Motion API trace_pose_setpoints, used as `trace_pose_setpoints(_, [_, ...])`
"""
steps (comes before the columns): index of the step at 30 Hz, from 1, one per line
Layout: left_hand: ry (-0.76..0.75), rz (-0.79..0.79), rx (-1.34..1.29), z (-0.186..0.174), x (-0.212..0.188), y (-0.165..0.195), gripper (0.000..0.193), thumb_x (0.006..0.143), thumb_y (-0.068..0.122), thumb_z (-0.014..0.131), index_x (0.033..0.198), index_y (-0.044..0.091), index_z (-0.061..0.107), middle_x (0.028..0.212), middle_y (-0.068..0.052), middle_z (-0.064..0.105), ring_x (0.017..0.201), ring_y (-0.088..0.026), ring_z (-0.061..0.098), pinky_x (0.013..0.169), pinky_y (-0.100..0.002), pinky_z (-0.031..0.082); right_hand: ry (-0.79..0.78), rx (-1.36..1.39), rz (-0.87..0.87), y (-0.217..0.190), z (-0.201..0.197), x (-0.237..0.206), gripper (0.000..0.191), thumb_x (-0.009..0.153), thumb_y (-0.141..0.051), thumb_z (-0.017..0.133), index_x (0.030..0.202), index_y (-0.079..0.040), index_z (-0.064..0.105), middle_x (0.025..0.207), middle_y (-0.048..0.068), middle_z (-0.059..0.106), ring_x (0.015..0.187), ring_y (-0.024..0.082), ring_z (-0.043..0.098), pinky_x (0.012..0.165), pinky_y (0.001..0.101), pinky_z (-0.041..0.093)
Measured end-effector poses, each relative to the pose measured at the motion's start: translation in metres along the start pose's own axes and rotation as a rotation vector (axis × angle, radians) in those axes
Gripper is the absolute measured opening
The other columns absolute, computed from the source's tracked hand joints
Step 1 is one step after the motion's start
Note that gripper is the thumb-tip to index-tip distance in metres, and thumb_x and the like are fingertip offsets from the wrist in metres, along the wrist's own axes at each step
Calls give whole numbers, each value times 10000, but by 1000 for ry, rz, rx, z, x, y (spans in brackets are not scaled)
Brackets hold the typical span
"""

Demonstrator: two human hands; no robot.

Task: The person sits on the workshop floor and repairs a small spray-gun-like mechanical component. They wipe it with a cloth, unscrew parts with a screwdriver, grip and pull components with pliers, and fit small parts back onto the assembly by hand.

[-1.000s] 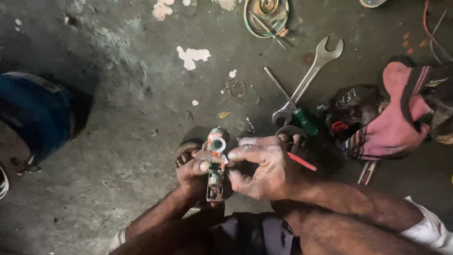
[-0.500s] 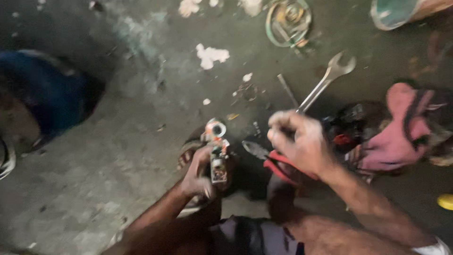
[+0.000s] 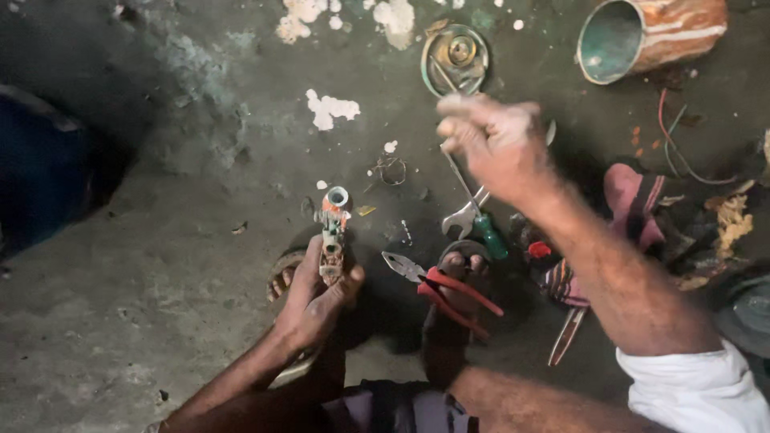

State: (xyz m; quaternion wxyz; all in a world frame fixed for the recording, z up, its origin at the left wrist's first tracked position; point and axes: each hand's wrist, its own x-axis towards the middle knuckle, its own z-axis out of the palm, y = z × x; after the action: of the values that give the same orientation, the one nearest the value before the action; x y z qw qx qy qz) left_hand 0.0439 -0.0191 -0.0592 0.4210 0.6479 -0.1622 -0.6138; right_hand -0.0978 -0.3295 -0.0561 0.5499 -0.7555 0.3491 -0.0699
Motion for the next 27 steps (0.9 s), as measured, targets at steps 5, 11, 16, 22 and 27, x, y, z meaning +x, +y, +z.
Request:
trace_pose_setpoints(5, [82, 3, 30, -5, 1, 20, 397, 974, 417, 611, 1188, 97, 513, 856, 23, 487, 749, -90, 493, 634, -278, 465, -54, 348, 245, 13, 38, -3, 214, 942, 26, 591, 1140, 16, 671, 1039, 58, 719, 915, 146, 748, 811, 287, 645])
trace_pose_setpoints(11, [42, -198, -153, -3, 11, 29, 450, 919, 436, 621, 1249, 146, 522, 747, 41, 479, 618, -72, 450, 514, -259, 400, 66, -548, -370, 15, -5, 28, 130, 920, 60, 697, 1030, -2, 729, 992, 154, 713, 936, 311, 711, 843, 385, 577])
trace_pose_setpoints(16, [20, -130, -125, -11, 19, 31, 457, 977, 433, 615, 1256, 80, 538, 789, 35, 473, 697, -72, 456, 573, -273, 407, 44, -580, -394, 10, -10, 72, 219, 938, 83, 667, 1128, -13, 718, 1101, 169, 717, 1021, 336, 706, 901, 400, 579])
trace_pose_setpoints(22, [130, 241, 72, -32, 23, 33, 591, 1060, 395, 564, 1456, -6, 384, 989, -6, 513, 888, -114, 493, 774, -293, 461, 28, -558, -507, 6, 15, 79, 309, 948, 129, 621, 1235, 21, 657, 1294, 212, 667, 1218, 367, 676, 1056, 406, 566])
trace_pose_setpoints(27, [61, 23, -159, -34, 26, 25, 521, 1001, 366, 570, 1378, 33, 434, 909, 33, 465, 808, -88, 436, 690, -267, 405, 214, -480, -369, -15, -2, 43, 228, 1047, 86, 624, 1260, 4, 633, 1245, 180, 652, 1134, 281, 694, 985, 362, 596])
